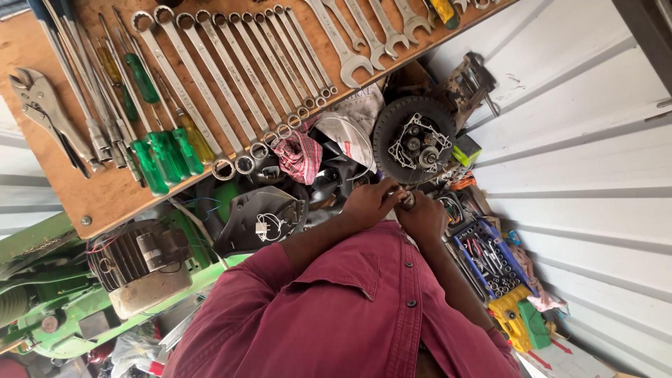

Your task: The person takes a flat file from the wall-mounted tool rack, holds a small cylindrical metal component in one hand, and repeatedly files its surface while standing in the workshop. After filing, the person places the file back onto the tool rack.

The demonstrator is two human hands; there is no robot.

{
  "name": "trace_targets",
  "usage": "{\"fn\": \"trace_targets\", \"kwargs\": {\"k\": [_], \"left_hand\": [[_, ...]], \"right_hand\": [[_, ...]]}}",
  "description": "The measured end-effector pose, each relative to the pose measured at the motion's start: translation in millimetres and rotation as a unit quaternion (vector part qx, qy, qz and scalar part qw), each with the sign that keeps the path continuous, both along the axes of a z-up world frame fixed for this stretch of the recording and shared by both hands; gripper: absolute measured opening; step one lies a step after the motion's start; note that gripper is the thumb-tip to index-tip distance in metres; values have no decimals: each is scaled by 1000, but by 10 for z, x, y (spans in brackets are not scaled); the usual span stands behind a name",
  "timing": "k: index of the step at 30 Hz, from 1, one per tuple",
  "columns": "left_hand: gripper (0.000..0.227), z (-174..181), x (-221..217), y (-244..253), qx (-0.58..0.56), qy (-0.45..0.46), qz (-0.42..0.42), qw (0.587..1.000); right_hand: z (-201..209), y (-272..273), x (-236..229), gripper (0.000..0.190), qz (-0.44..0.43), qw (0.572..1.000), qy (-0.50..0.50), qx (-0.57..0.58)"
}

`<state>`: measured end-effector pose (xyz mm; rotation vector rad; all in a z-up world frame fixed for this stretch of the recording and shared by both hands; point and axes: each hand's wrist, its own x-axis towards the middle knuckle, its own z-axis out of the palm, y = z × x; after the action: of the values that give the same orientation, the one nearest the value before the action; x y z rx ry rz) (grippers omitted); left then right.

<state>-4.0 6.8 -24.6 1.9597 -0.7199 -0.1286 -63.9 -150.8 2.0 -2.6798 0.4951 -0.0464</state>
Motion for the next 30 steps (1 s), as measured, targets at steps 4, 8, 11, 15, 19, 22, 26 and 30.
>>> {"fn": "trace_targets", "kwargs": {"k": [4,8,11,15,19,22,26,30], "left_hand": [[35,-18,11,11,-7,17,-2,1000],[38,-2,37,22,79,32,13,996],[41,113,43,32,131,56,25,989],[41,183,42,44,138,102,36,985],[38,34,79,95,129,98,48,986],[39,-44,78,157,123,114,35,985],[36,-132,36,245,26,83,-4,996],[37,-28,40,306,38,39,-62,997]], "right_hand": [[41,17,18,31,-5,1000,-6,7],[49,18,43,31,1,1000,13,-6],[124,46,67,34,15,1000,17,2],[157,58,110,36,32,998,42,15],[-162,-97,103,42,104,994,22,34],[-133,-130,133,43,121,986,58,99],[-172,-187,131,39,160,942,119,269],[-444,-296,87,26,164,816,184,523]]}}
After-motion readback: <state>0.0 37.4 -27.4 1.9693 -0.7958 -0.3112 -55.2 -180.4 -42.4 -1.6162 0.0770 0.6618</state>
